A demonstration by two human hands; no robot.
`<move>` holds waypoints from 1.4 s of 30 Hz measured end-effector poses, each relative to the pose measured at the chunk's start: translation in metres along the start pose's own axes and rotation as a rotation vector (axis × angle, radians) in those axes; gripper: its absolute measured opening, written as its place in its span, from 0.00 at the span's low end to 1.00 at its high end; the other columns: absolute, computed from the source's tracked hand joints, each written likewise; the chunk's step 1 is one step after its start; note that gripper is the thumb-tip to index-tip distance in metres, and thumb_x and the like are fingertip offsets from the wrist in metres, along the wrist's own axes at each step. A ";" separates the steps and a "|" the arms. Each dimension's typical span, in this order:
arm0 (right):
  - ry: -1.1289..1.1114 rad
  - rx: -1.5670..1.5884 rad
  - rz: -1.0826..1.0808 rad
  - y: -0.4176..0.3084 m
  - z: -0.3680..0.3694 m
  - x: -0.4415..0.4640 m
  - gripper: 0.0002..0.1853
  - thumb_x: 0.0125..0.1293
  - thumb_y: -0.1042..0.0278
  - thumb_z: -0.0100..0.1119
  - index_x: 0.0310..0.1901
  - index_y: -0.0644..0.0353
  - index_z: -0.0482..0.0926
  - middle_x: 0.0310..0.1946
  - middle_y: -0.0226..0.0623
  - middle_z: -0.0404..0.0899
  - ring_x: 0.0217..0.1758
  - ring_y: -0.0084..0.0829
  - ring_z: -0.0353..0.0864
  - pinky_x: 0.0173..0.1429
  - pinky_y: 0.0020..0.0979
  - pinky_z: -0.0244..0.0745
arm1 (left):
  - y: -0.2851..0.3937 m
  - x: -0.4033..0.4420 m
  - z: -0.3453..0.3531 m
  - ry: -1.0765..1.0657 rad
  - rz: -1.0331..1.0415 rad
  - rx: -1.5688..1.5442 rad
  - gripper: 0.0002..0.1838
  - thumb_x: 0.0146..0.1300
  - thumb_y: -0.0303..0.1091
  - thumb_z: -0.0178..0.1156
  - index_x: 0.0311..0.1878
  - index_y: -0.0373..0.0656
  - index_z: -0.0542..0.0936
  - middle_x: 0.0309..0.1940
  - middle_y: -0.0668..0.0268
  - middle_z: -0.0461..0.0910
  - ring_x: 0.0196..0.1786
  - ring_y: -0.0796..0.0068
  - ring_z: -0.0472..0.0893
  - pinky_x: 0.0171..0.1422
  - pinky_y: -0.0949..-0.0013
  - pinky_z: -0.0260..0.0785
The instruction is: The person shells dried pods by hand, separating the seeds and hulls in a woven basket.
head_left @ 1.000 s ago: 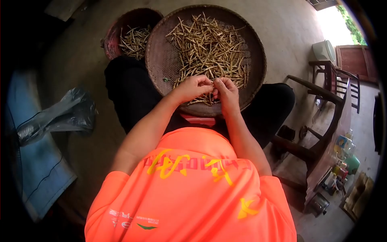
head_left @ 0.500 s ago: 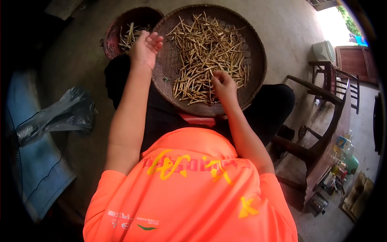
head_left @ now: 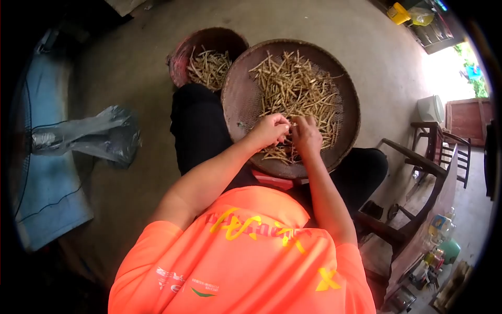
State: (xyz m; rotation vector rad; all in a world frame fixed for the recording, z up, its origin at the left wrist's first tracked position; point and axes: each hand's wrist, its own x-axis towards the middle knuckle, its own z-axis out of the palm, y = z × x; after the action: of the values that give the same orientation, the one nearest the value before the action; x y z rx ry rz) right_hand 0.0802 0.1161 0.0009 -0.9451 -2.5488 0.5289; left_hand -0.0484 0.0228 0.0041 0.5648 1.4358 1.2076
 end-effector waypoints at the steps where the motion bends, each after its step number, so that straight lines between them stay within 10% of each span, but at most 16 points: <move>1: -0.076 -0.045 0.031 0.003 0.002 -0.003 0.05 0.59 0.65 0.58 0.37 0.50 0.77 0.39 0.42 0.73 0.35 0.46 0.78 0.36 0.43 0.74 | -0.008 0.005 0.000 -0.005 0.044 -0.029 0.09 0.66 0.32 0.53 0.44 0.38 0.75 0.30 0.68 0.78 0.24 0.84 0.74 0.25 0.79 0.67; 14: 0.204 0.157 0.068 -0.015 0.001 -0.002 0.07 0.58 0.66 0.62 0.35 0.56 0.76 0.32 0.37 0.75 0.33 0.38 0.78 0.35 0.36 0.74 | -0.004 -0.007 -0.005 0.085 0.089 0.108 0.09 0.61 0.30 0.58 0.44 0.38 0.77 0.31 0.65 0.80 0.27 0.79 0.78 0.32 0.75 0.72; 20: 0.238 0.655 0.208 -0.022 -0.024 -0.015 0.07 0.60 0.72 0.62 0.38 0.62 0.77 0.26 0.30 0.76 0.28 0.19 0.75 0.33 0.23 0.71 | 0.008 -0.017 0.015 0.128 0.636 0.559 0.13 0.56 0.31 0.64 0.46 0.42 0.79 0.40 0.61 0.79 0.40 0.69 0.81 0.43 0.67 0.74; 26: 0.043 1.296 0.707 -0.013 -0.029 -0.028 0.06 0.63 0.66 0.61 0.36 0.58 0.77 0.23 0.26 0.76 0.21 0.15 0.70 0.23 0.19 0.64 | -0.004 -0.026 0.025 0.040 0.357 0.298 0.06 0.63 0.31 0.59 0.40 0.40 0.80 0.28 0.69 0.81 0.30 0.82 0.78 0.37 0.75 0.71; 42: -0.167 1.487 0.764 -0.008 -0.034 -0.053 0.08 0.65 0.66 0.59 0.38 0.61 0.77 0.24 0.25 0.74 0.21 0.16 0.69 0.25 0.18 0.65 | -0.009 -0.035 0.025 -0.082 0.079 -0.064 0.04 0.62 0.27 0.62 0.36 0.37 0.78 0.26 0.71 0.77 0.27 0.85 0.74 0.31 0.80 0.67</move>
State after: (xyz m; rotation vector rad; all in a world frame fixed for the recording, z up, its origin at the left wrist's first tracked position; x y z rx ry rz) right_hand 0.1291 0.0815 0.0231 -1.0939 -1.0553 2.2443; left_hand -0.0135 -0.0013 0.0147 0.6246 1.3119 1.2732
